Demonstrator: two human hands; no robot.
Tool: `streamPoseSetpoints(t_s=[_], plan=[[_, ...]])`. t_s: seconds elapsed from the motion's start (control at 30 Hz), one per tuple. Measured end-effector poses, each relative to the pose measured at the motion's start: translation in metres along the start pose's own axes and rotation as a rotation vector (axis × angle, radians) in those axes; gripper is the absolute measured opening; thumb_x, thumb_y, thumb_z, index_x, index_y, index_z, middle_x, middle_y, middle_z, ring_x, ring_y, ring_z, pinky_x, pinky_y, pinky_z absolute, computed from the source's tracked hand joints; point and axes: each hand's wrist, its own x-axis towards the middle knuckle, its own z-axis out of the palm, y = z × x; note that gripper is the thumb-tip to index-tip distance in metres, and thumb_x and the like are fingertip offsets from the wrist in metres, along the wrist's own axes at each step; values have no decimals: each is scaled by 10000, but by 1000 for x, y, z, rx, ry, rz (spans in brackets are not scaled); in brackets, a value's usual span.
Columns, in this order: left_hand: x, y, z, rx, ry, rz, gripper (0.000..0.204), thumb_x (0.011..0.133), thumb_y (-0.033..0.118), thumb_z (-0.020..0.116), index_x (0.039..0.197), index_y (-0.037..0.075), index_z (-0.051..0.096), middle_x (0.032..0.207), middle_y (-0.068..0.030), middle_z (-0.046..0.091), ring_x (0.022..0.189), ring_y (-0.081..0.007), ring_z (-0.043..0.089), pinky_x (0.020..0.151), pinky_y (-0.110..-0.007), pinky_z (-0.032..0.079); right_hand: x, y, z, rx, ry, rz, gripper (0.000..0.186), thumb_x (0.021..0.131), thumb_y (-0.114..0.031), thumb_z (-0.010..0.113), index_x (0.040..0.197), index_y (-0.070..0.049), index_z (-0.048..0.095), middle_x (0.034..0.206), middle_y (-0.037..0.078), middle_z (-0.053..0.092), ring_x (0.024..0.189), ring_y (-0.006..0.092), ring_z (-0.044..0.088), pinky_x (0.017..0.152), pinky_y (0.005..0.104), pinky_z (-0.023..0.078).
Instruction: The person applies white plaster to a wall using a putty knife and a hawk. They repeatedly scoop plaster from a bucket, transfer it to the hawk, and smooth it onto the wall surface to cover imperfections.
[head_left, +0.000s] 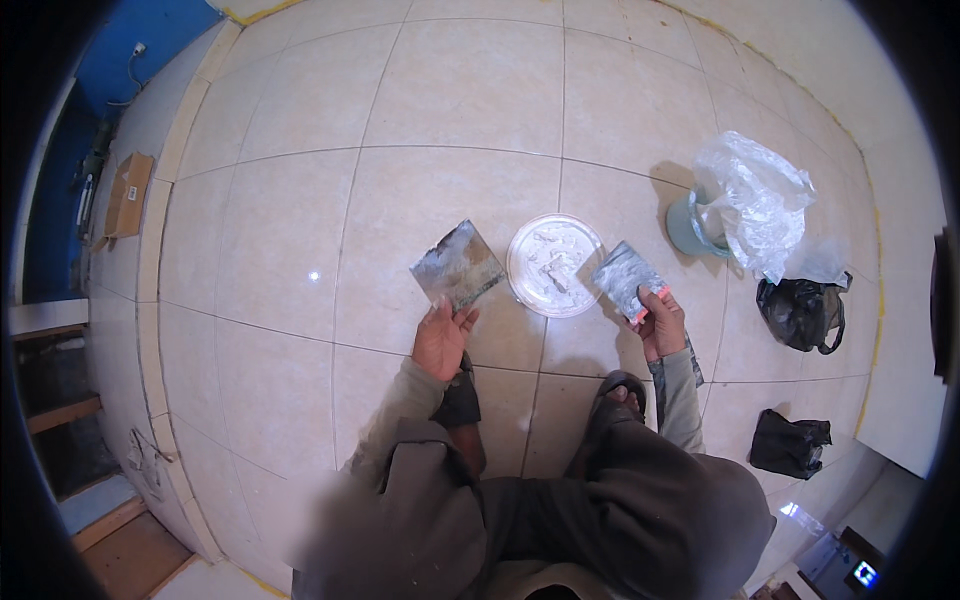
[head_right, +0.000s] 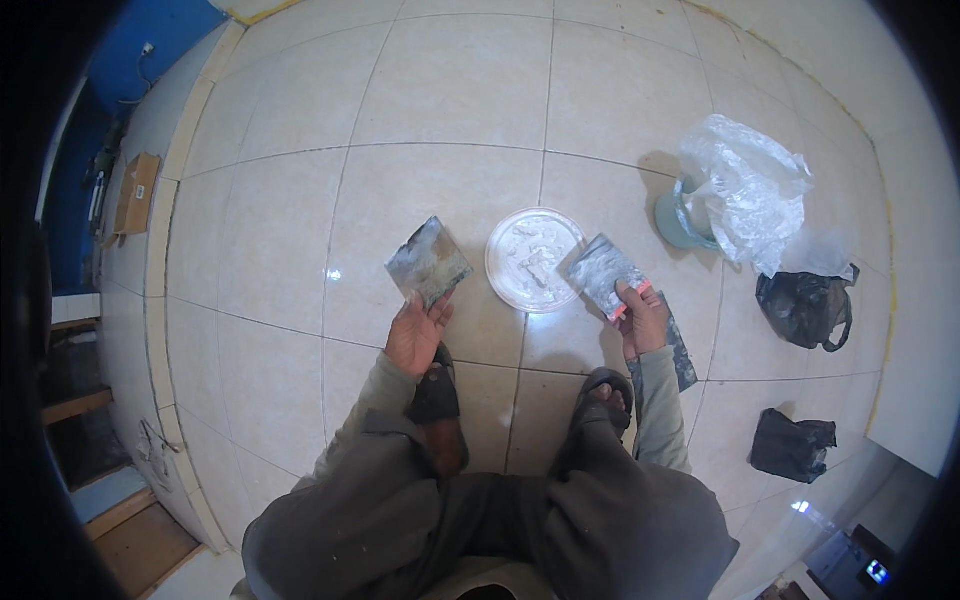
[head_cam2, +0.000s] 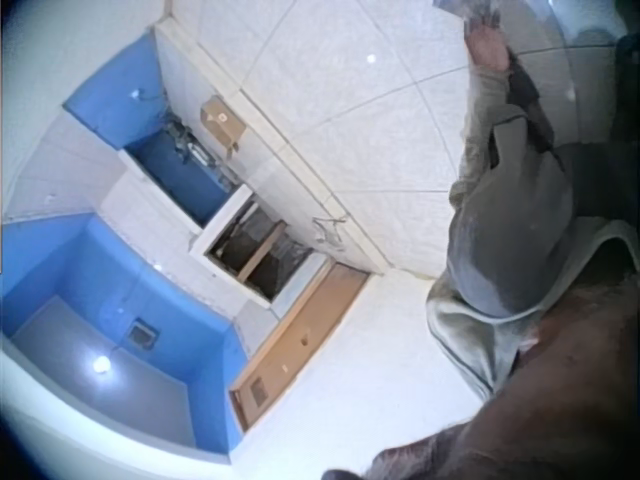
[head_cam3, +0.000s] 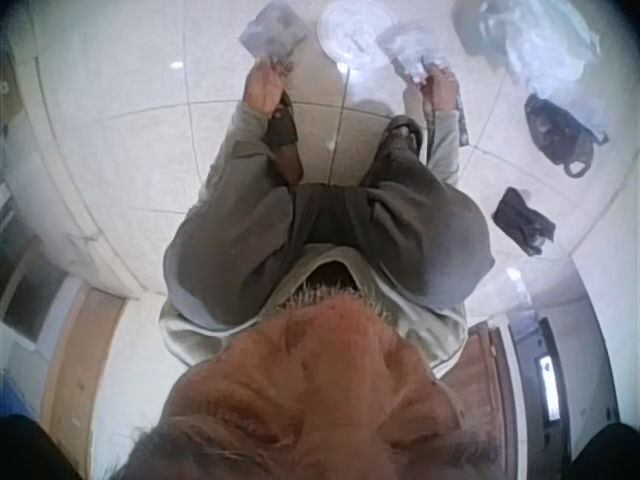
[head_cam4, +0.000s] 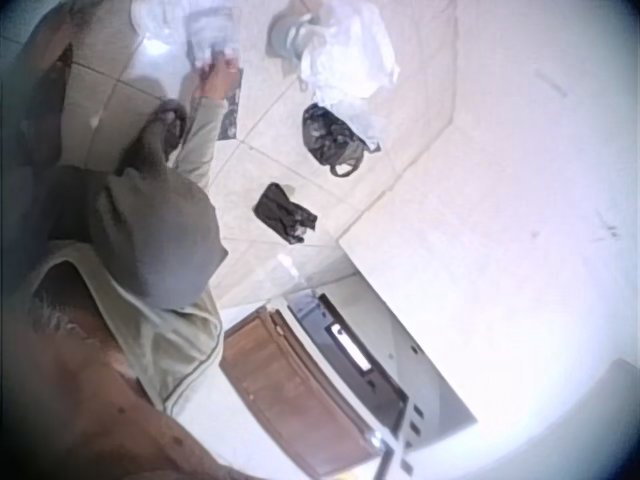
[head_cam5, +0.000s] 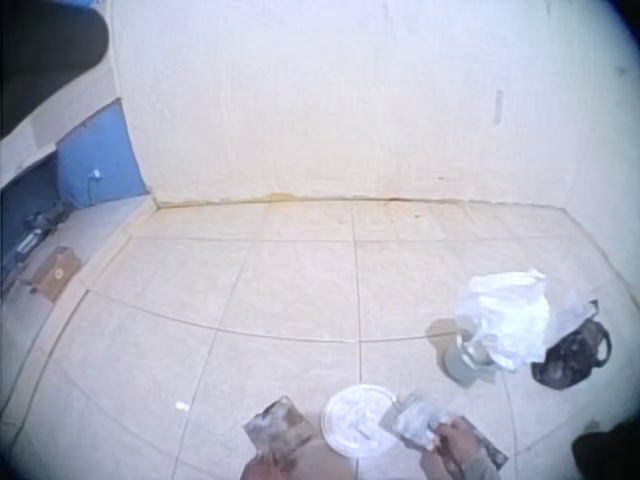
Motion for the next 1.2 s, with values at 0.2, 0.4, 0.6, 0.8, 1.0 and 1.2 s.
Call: streamPoseSetpoints(t_s=[0.2, 0.4, 0.6, 0.8, 1.0, 1.2], plan=[[59, -26, -27, -26, -25, -83, 383, 970, 293, 567, 1283, 91, 477, 1342, -54, 511, 1279, -238, 456, 1058, -409, 357, 19, 27, 0, 242, -92, 141, 325, 936, -212, 583, 1230, -79, 545, 1180, 77, 623, 1010, 205, 647, 816, 395, 567], [52, -29, -2, 58, 137, -53, 188, 964, 204, 582, 1107, 84, 565, 1089, -6, 591, 1030, -166, 555, 957, -367, 437, 10, 31, 16, 57, 12, 80, 313, 952, -205, 548, 1240, -81, 531, 1142, 57, 630, 1016, 195, 636, 817, 402, 561], [40, -24, -2, 86, 90, 30, 182, 959, 208, 595, 1089, 83, 572, 1070, -8, 599, 983, -136, 568, 918, -348, 465, 18, 26, 25, 234, 9, 39, 291, 972, -197, 504, 1205, -25, 530, 1109, 78, 638, 1007, 213, 636, 835, 403, 546], [76, -40, -21, 124, 66, -56, 169, 969, 238, 576, 1067, 101, 579, 1066, 7, 602, 1014, -126, 556, 935, -328, 441, 47, 56, 16, 258, 57, -7, 291, 968, -254, 481, 1168, -59, 566, 1059, 58, 670, 918, 184, 659, 790, 361, 508], [83, -44, -10, 295, 98, -38, 218, 964, 271, 574, 1103, 103, 577, 1093, 2, 599, 1033, -133, 550, 960, -327, 410, 47, 58, 19, 216, -25, 1, 262, 967, -253, 488, 1133, -69, 574, 993, 40, 668, 876, 178, 657, 698, 342, 505], [73, -29, -11, 93, 46, -139, 285, 962, 270, 563, 1191, 102, 542, 1193, -29, 590, 1135, -182, 529, 1008, -401, 381, 26, 50, 32, 251, -45, 15, 297, 966, -234, 504, 1191, -43, 532, 1034, 67, 655, 889, 205, 663, 785, 389, 547]])
